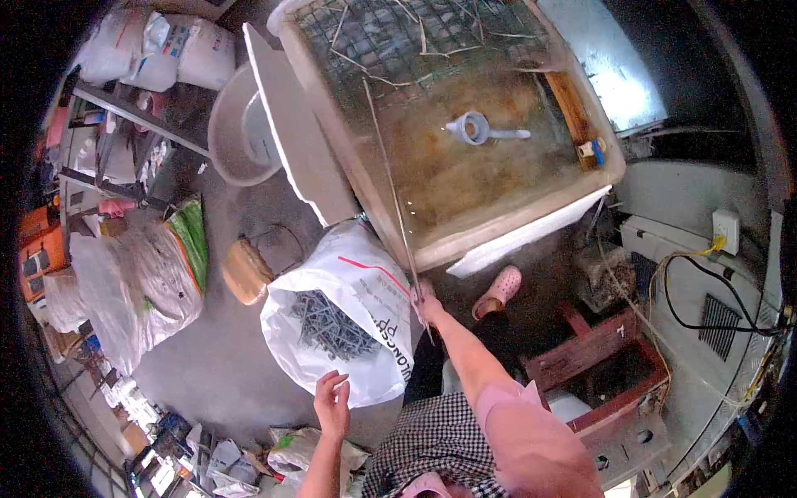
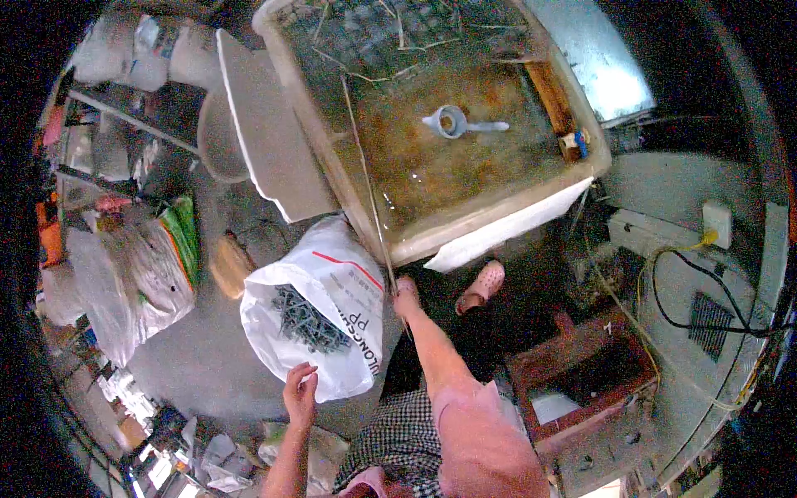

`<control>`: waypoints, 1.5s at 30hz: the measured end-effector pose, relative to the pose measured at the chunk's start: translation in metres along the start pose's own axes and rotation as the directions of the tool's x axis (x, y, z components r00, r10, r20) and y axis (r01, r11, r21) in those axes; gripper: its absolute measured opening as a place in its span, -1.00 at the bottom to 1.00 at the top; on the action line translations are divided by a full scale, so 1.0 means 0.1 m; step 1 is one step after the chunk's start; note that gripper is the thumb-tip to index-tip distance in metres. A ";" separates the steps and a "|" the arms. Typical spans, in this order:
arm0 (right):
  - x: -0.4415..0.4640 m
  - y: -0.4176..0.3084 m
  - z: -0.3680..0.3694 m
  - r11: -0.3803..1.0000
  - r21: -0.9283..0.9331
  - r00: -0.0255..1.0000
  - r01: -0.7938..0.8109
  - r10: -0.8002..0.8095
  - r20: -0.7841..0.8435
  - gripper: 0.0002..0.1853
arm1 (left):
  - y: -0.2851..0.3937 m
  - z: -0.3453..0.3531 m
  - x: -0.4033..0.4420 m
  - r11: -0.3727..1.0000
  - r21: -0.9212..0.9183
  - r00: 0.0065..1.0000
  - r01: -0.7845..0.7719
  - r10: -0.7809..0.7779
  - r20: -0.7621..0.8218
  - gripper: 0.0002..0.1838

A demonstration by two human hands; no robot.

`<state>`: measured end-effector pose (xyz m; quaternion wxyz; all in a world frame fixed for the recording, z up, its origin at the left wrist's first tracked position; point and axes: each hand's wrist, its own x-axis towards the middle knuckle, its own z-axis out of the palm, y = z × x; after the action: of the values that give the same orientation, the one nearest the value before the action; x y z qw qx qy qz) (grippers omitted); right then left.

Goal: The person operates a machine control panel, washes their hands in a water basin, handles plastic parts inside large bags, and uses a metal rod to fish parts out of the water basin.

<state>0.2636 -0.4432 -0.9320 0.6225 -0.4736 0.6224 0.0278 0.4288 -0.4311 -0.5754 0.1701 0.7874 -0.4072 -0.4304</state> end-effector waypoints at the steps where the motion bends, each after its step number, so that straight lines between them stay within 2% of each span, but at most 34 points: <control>1: -0.05 -0.03 -0.01 0.993 0.090 0.996 -0.082 0.086 -0.039 -0.56 | -0.01 0.02 -0.02 1.000 -0.002 1.000 0.002 -0.002 0.007 -0.84; 2: -0.15 -0.07 -0.09 0.992 0.085 0.995 -0.088 0.092 -0.046 -0.56 | -0.02 0.05 -0.03 1.000 -0.004 1.000 -0.012 0.013 0.005 -0.85; 4: -0.56 -0.31 -0.46 0.939 0.323 0.969 -0.119 0.181 -0.169 -0.62 | 0.07 0.06 -0.07 0.999 -0.024 0.999 -0.040 0.041 0.007 -0.85; 7: -1.37 -0.42 -1.17 0.977 0.192 0.912 0.091 -0.004 -0.411 -0.64 | 0.33 -0.01 -0.16 0.992 0.011 0.992 -0.126 0.125 0.035 -0.85; 8: -1.66 -0.40 -1.39 0.960 0.145 0.833 0.241 -0.128 -0.539 -0.66 | 0.37 -0.04 -0.18 0.990 -0.003 0.989 -0.138 0.138 0.043 -0.86; 9: -1.98 -0.41 -1.66 0.986 0.090 0.839 0.142 -0.072 -0.539 -0.67 | 0.42 -0.08 -0.20 0.988 -0.017 0.987 -0.152 0.153 0.050 -0.86; 10: -2.42 -0.53 -1.95 0.984 0.152 0.876 0.095 -0.010 -0.483 -0.69 | 0.46 -0.12 -0.21 0.985 -0.035 0.984 -0.170 0.171 0.047 -0.86; 11: -2.67 -0.33 -2.08 0.992 0.122 0.885 0.035 0.026 -0.465 -0.68 | 0.49 -0.16 -0.22 0.980 -0.040 0.980 -0.195 0.196 0.030 -0.88; 13: -3.30 -0.36 -2.43 0.997 0.071 0.833 0.043 0.003 -0.553 -0.65 | 0.69 -0.26 -0.30 0.967 -0.042 0.968 -0.250 0.250 -0.006 -0.91; 14: -3.59 -0.38 -2.60 1.000 0.015 0.825 -0.012 0.019 -0.565 -0.65 | 0.81 -0.31 -0.34 0.965 -0.052 0.966 -0.258 0.258 -0.010 -0.91; 16: -3.92 -0.17 -2.80 0.998 -0.048 0.815 -0.043 0.007 -0.579 -0.63 | 1.00 -0.42 -0.43 0.946 0.068 0.948 -0.317 0.316 0.026 -0.91; 17: -4.08 -0.17 -2.91 0.993 -0.039 0.828 -0.110 0.070 -0.556 -0.63 | 1.00 -0.41 -0.45 0.969 0.021 0.969 -0.245 0.245 0.024 -0.91; 18: -4.20 -0.18 -3.01 0.984 -0.030 0.836 -0.176 0.134 -0.532 -0.62 | 1.04 -0.41 -0.49 0.968 0.020 0.968 -0.250 0.249 0.020 -0.91; 19: -4.25 -0.12 -3.06 0.968 -0.068 0.835 -0.241 0.172 -0.522 -0.61 | 1.08 -0.41 -0.51 0.961 0.042 0.962 -0.272 0.271 0.029 -0.91; 22: -4.30 -0.03 -3.12 0.972 -0.057 0.842 -0.229 0.168 -0.512 -0.60 | 1.11 -0.37 -0.58 0.957 0.059 0.959 -0.284 0.283 0.031 -0.92; 24: -4.23 0.01 -3.12 0.967 -0.055 0.834 -0.248 0.184 -0.521 -0.60 | 1.24 -0.34 -0.66 0.936 0.111 0.943 -0.334 0.329 0.057 -0.91; 26: -4.12 -0.03 -3.13 0.950 -0.082 0.831 -0.301 0.219 -0.511 -0.62 | 1.25 -0.28 -0.69 0.934 0.078 0.937 -0.350 0.347 0.044 -0.91; 28: -3.99 -0.03 -3.14 0.953 -0.070 0.842 -0.296 0.226 -0.490 -0.61 | 1.26 -0.24 -0.70 0.935 0.130 0.943 -0.329 0.317 0.105 -0.90; 33: -3.66 -0.02 -3.13 0.964 -0.028 0.839 -0.264 0.215 -0.500 -0.62 | 1.21 -0.14 -0.70 0.938 0.128 0.945 -0.323 0.310 0.109 -0.90; 36: -3.37 0.10 -3.10 0.971 0.035 0.832 -0.235 0.220 -0.509 -0.65 | 1.20 -0.12 -0.70 0.899 0.234 0.928 -0.371 0.352 0.121 -0.90; 38: -3.12 0.26 -3.05 0.992 0.096 0.807 -0.088 0.127 -0.576 -0.66 | 1.11 -0.08 -0.69 0.876 0.263 0.915 -0.403 0.394 0.090 -0.90; 42: -2.98 -0.05 -3.21 0.970 0.166 0.825 -0.176 0.237 -0.512 -0.66 | 1.30 -0.02 -0.73 0.924 0.216 0.948 -0.316 0.301 0.101 -0.90; 43: -2.71 0.14 -3.15 0.984 0.089 0.792 -0.158 0.180 -0.583 -0.67 | 1.22 0.01 -0.69 0.908 0.258 0.944 -0.330 0.311 0.111 -0.90; 45: -2.54 0.10 -3.23 0.985 0.101 0.790 -0.141 0.173 -0.588 -0.70 | 1.17 0.06 -0.67 0.889 0.303 0.940 -0.342 0.319 0.124 -0.90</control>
<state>-0.0411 -0.4978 -0.6618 0.4040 -0.3889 0.8234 -0.0863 0.3464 -0.4486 -0.4702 0.0965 0.7080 -0.6053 -0.3507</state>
